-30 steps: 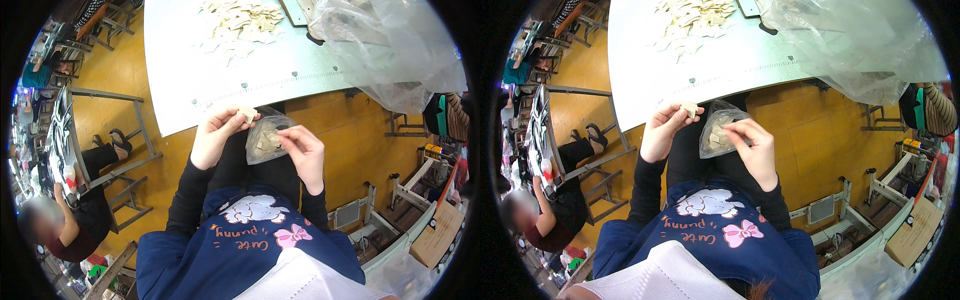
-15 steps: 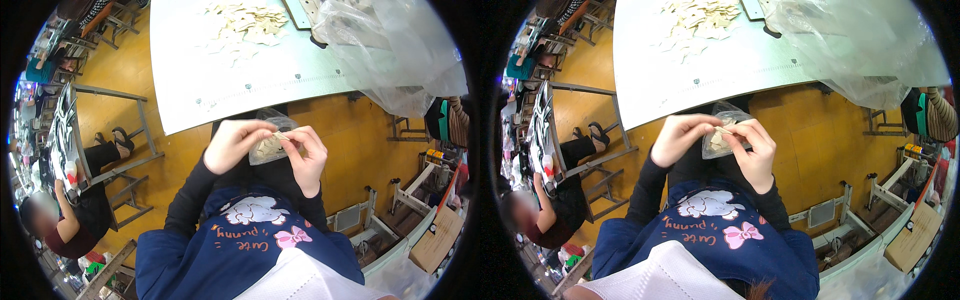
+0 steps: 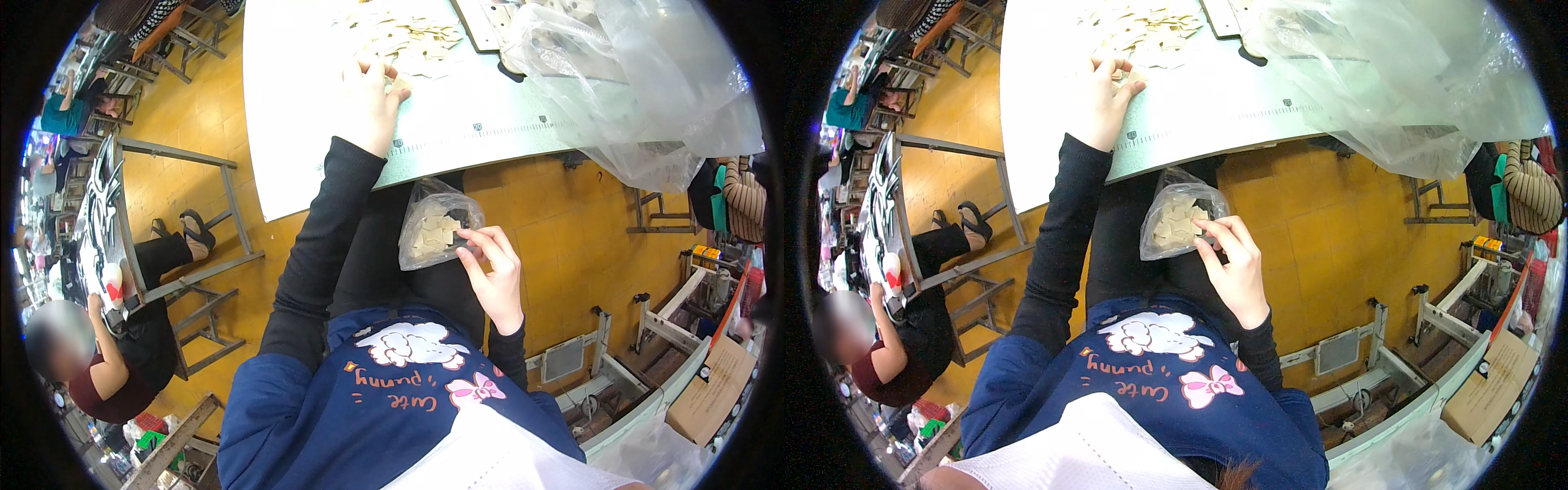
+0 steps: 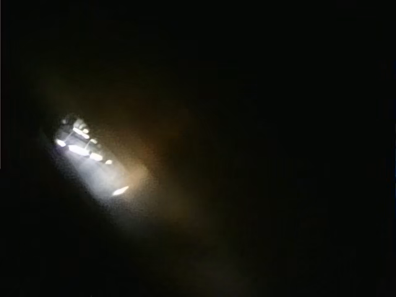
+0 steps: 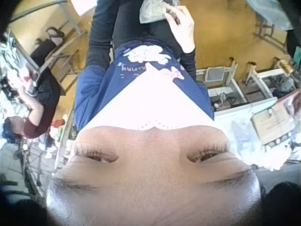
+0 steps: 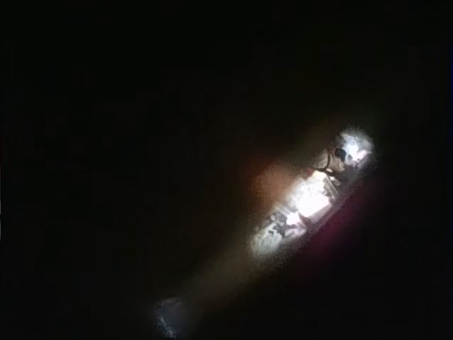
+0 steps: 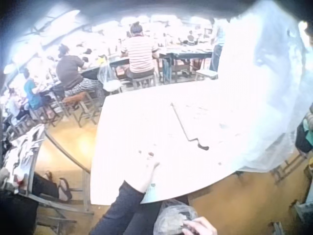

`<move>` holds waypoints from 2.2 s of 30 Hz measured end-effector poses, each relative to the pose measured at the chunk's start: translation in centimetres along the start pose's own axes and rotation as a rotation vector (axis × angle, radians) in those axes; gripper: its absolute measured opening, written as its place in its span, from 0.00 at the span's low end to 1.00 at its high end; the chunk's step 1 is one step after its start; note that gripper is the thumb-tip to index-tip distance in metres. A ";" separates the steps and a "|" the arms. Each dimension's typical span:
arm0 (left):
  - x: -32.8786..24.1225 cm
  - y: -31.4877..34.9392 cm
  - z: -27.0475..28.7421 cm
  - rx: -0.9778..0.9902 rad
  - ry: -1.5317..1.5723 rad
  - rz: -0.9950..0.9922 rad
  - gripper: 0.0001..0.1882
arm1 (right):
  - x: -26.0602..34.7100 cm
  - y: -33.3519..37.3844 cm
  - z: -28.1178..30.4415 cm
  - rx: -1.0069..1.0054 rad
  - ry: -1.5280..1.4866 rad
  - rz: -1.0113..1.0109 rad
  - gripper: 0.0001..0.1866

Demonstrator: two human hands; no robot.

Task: The person picks up small beige flat pieces from a table and places them into a clear plastic bag. The person repeats this action continuously, handling the pieces one at a time.

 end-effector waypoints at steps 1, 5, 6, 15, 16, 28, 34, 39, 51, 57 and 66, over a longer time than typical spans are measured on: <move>0.1 -0.1 0.1 -0.011 0.027 -0.007 0.12 | 0.0 -0.1 0.0 0.002 -0.005 -0.003 0.13; 0.8 -0.1 0.9 0.103 0.283 0.089 0.11 | 0.5 -0.7 -0.2 0.016 -0.008 0.033 0.12; 1.1 0.1 1.5 0.102 0.325 0.172 0.11 | 0.7 -0.9 -0.4 0.013 -0.014 0.054 0.12; 1.4 0.2 3.5 0.190 0.380 0.105 0.08 | 3.0 -2.2 -1.8 0.035 -0.080 0.109 0.11; 1.0 -0.7 2.7 0.151 0.310 -0.073 0.07 | 3.0 -2.2 -2.0 0.043 -0.074 0.107 0.11; -1.3 1.3 4.7 0.404 0.532 0.110 0.19 | 3.1 -1.5 -1.1 -0.036 -0.110 0.056 0.13; -3.8 5.6 7.0 0.774 0.847 0.510 0.21 | 4.3 -3.4 -2.5 -0.130 -0.272 0.085 0.10; -4.7 6.3 8.1 0.743 0.681 0.176 0.23 | 4.3 -3.3 -2.5 -0.138 -0.180 0.167 0.04; 1.9 -0.5 1.8 -0.055 -0.082 -0.248 0.25 | -0.5 -0.2 -1.0 -0.063 0.005 0.011 0.13; 1.4 -0.4 1.9 0.166 -0.140 -0.248 0.23 | -0.2 -0.9 -0.9 -0.057 0.011 0.027 0.13; 0.3 -0.8 2.5 0.193 -0.445 -0.480 0.21 | 0.8 -0.7 -1.6 0.037 -0.014 0.084 0.11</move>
Point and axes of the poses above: each hand's wrist, its own y-axis away from the middle knuckle, its own z-axis out of the back of the hand, x = y × z, the point moved 4 cm from there along -y, towards the middle knuckle, and after that the axes turned 14 degrees about -x, right-handed, at the moved point
